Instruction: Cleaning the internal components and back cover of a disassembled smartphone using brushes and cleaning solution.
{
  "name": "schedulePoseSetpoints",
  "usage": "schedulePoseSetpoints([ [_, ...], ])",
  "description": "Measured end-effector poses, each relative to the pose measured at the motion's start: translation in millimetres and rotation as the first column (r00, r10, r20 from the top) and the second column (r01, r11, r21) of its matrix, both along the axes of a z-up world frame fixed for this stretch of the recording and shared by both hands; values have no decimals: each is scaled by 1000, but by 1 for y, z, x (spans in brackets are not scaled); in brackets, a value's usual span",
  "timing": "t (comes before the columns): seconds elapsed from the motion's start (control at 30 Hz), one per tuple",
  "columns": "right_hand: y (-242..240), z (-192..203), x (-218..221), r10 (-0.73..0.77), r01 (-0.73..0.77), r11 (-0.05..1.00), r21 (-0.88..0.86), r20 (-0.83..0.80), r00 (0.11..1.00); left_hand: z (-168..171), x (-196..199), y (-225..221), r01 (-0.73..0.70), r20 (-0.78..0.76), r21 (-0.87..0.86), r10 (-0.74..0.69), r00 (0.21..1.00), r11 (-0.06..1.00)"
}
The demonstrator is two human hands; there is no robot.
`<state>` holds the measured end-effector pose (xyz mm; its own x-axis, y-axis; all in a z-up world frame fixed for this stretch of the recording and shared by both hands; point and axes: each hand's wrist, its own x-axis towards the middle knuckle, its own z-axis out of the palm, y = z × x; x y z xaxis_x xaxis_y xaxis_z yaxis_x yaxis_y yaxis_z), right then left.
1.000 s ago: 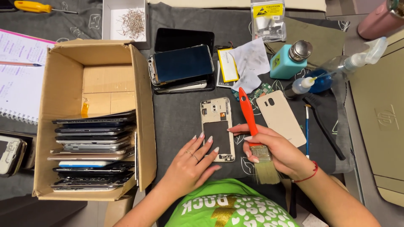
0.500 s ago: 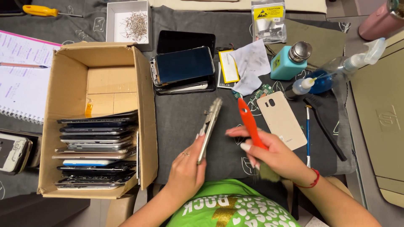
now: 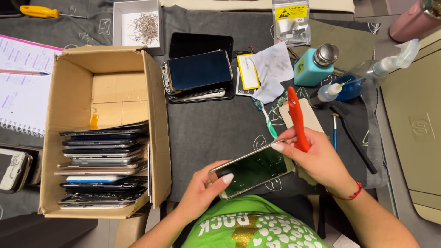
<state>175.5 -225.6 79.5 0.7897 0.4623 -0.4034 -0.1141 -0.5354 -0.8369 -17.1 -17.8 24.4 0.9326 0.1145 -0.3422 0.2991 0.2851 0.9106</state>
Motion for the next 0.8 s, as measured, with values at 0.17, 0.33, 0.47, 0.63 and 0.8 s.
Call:
schedulePoseSetpoints([
  [0.17, -2, -7, -1, 41, -39, 995, 88, -23, 999, -3, 4, 1, -62, -97, 195, 82, 992, 979],
  [0.33, 0, -4, 0, 91, -90, 993, 77, -1, 996, -3, 4, 3, -67, -97, 183, 86, 992, 981],
  [0.47, 0, 3, 0, 124, -122, 991, 53, -35, 992, -6, 3, 5, -64, -75, 164, 77, 994, 984],
  [0.63, -3, -3, 9, 253, -258, 965, -47, -85, 964, -8, 3, 8, -72, -35, 141, 78, 996, 987],
  [0.8, -9, -15, 13, 312, -298, 948, 113, -137, 940, 3, 5, 9, -35, -47, 130, 42, 998, 991],
])
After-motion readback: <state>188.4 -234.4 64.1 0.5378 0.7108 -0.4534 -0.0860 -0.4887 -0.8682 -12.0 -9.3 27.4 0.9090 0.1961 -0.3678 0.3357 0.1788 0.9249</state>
